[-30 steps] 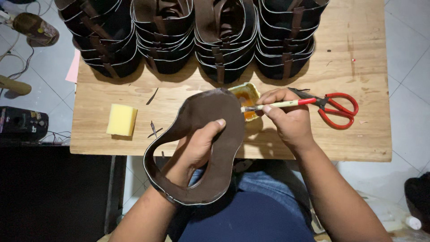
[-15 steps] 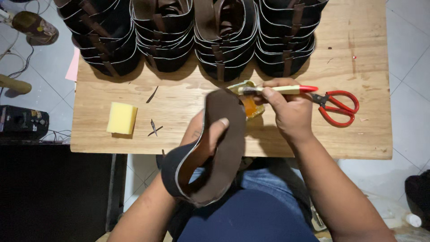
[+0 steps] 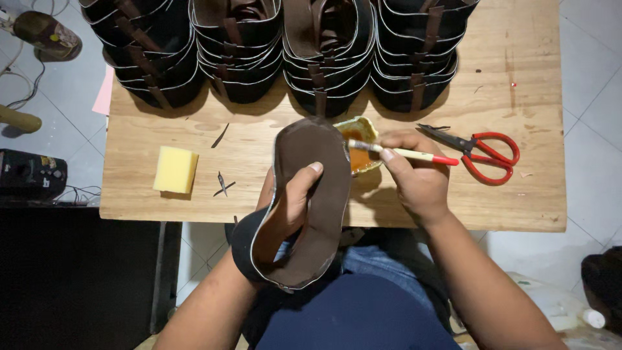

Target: The person holds a curved shoe upper in one hand and uses a brush to apply an amber adhesive from a small container along its edge, rotating the piece to coat different sections. Coated uppers are placed onto a growing stack on the workbench, and a new upper is picked up to repeat the process.

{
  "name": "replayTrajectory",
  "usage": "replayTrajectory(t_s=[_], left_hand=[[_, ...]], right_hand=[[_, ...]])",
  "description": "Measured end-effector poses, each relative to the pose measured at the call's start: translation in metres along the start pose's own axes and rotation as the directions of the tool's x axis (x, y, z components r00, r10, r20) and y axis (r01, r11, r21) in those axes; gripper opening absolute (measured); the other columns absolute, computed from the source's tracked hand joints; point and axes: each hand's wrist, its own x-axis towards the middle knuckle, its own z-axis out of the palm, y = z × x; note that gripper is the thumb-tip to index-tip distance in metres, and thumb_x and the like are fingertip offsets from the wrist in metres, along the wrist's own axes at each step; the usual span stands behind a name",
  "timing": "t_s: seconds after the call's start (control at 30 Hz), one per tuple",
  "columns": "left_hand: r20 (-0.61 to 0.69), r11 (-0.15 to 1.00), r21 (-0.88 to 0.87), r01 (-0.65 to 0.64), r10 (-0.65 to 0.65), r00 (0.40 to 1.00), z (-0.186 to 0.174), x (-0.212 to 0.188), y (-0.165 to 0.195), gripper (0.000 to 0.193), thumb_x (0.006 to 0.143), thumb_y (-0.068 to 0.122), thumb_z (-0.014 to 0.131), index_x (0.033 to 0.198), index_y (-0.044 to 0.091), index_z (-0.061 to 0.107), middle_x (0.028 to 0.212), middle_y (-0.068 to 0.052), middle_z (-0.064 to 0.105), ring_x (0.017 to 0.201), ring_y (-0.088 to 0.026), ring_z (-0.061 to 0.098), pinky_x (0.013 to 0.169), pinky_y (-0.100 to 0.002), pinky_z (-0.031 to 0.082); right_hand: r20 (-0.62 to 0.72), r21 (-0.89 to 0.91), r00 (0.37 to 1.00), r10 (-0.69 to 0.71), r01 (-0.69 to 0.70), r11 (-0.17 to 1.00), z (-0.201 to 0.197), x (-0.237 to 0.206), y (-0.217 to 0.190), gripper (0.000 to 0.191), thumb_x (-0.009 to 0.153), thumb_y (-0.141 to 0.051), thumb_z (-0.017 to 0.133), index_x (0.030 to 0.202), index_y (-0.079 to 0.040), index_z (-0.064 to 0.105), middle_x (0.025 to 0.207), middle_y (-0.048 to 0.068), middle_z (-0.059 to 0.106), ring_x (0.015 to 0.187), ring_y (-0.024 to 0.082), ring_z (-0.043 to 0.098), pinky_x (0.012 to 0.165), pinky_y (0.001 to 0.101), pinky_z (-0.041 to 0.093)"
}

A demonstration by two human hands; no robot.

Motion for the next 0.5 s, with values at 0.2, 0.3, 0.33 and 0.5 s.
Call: replayTrajectory(t_s=[0.2,0.3,0.33,0.5], left_hand=[[0.026,0.98,0.137,-0.144,0.141,0.99,-0.011,0.011,-0.014,0.033,0.096,0.016,0.055,0.123,-0.001,0.064,0.1,-0.007,0.073,0.086,-0.015,0.068,0.074,-0.031,0.058],[0.025,0.976,0.178,-0.127,0.125,0.992,-0.012,0.013,-0.015,0.033,0.097,0.017,0.055,0.122,-0.002,0.064,0.098,-0.009,0.073,0.085,-0.015,0.069,0.074,-0.031,0.058],[0.029,0.973,0.196,-0.124,0.121,0.992,-0.012,0.013,-0.015,0.032,0.097,0.017,0.055,0.122,-0.002,0.064,0.098,-0.009,0.073,0.084,-0.015,0.069,0.073,-0.031,0.058],[0.021,0.975,0.165,-0.149,0.147,0.989,-0.007,0.011,-0.01,0.032,0.097,0.017,0.053,0.12,-0.002,0.065,0.097,-0.008,0.072,0.084,-0.015,0.069,0.073,-0.032,0.058]], right_hand=[[0.107,-0.14,0.987,-0.123,0.138,0.981,0.002,0.01,-0.013,0.012,0.097,0.002,0.063,0.109,-0.001,0.062,0.113,0.01,0.066,0.108,0.016,0.063,0.1,0.0308,0.053],[0.08,-0.052,0.994,-0.075,0.079,0.996,0.005,0.013,-0.016,0.011,0.099,0.002,0.062,0.11,-0.001,0.061,0.114,0.009,0.064,0.106,0.016,0.062,0.098,0.0308,0.052],[0.088,-0.095,0.991,-0.097,0.105,0.99,0.005,0.014,-0.016,0.012,0.099,0.002,0.062,0.11,0.0,0.061,0.116,0.01,0.064,0.108,0.016,0.061,0.1,0.0311,0.051],[0.157,-0.114,0.985,-0.065,0.084,0.99,0.002,0.011,-0.014,0.009,0.097,0.002,0.061,0.106,0.0,0.061,0.111,0.01,0.065,0.105,0.017,0.062,0.098,0.0317,0.052]])
